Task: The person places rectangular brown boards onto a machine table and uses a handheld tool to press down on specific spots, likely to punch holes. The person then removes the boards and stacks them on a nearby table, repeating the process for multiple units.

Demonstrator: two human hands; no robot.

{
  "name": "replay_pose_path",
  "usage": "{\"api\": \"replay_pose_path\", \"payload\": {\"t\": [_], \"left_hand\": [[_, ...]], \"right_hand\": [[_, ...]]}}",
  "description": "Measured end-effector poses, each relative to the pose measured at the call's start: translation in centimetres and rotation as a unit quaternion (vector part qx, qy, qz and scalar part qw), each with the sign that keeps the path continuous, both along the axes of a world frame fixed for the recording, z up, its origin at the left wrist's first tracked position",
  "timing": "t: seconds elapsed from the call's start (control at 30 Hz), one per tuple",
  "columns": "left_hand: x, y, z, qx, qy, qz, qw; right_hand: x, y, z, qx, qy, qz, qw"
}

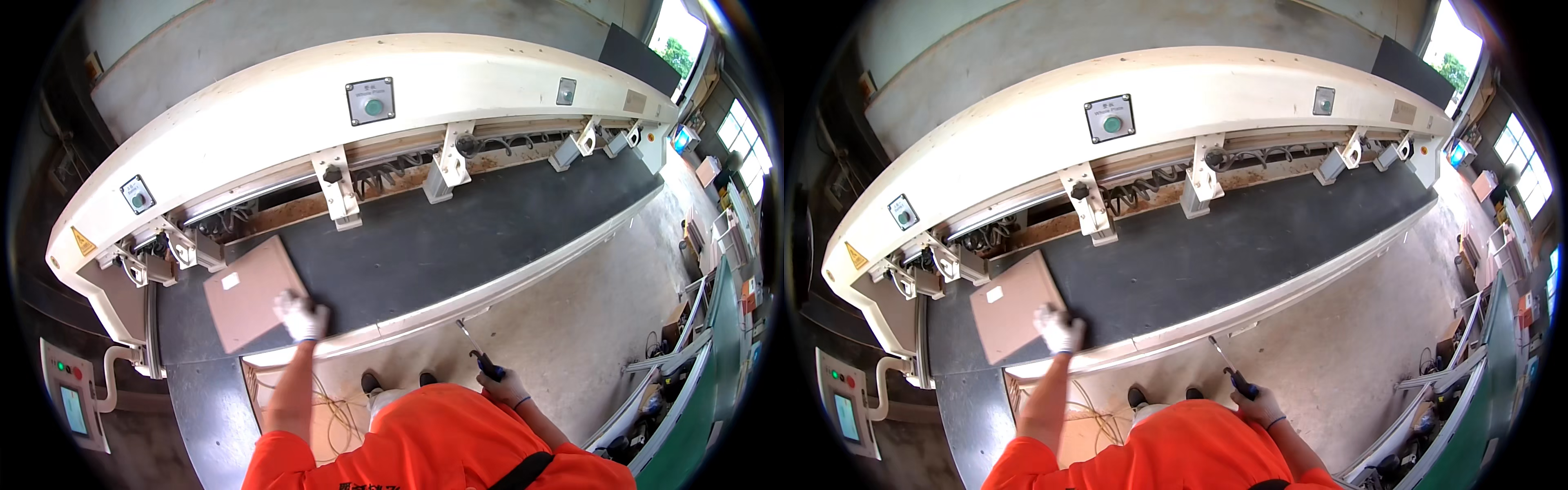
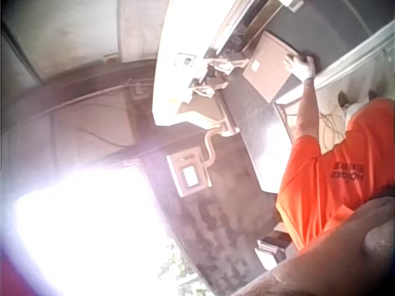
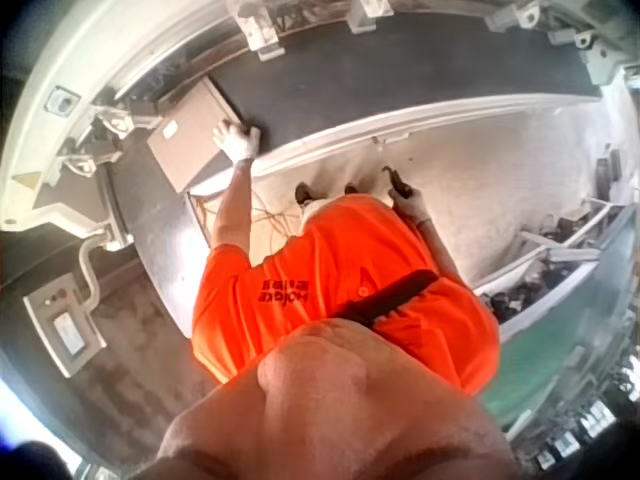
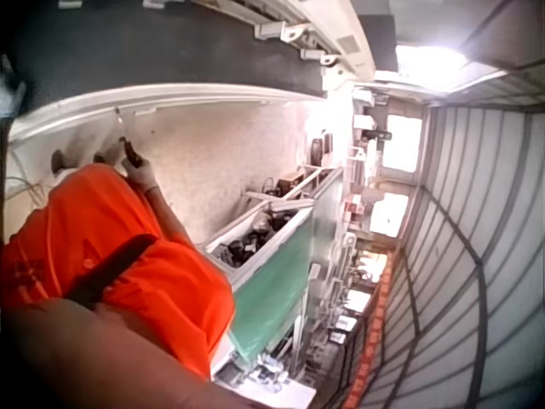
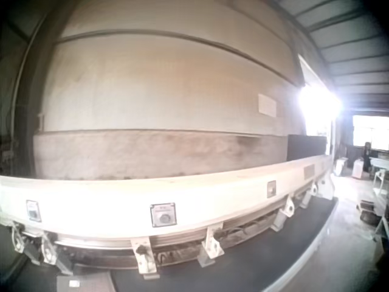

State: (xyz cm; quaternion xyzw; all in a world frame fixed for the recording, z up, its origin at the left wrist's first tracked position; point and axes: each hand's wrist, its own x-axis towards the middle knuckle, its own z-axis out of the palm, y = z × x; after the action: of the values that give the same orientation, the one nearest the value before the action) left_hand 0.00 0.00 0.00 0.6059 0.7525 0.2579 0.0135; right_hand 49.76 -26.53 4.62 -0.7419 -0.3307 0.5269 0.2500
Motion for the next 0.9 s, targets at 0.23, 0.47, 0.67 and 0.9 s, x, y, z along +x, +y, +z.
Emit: {"api": "replay_pose_path", "payload": {"t": [0.23,0.47,0.67,0.9], "left_hand": [[19.9,-2.7,2.0,0.033,0.019,-0.195,0.980],[24.4,-4.7,6.8,-0.227,0.092,-0.187,0.951],[29.9,6.6,5.1,-0.223,0.104,-0.319,0.915],[28.5,0.1,-0.4,-0.040,-0.358,-0.250,0.899]], "right_hand": [[6.9,-2.7,-1.0,0.026,0.022,-0.041,0.999],[9.0,-5.5,1.6,0.031,-0.015,-0.017,0.999],[8.6,-3.0,4.1,0.051,-0.165,0.009,0.985],[11.1,-3.8,0.8,0.009,0.067,0.208,0.976]]}}
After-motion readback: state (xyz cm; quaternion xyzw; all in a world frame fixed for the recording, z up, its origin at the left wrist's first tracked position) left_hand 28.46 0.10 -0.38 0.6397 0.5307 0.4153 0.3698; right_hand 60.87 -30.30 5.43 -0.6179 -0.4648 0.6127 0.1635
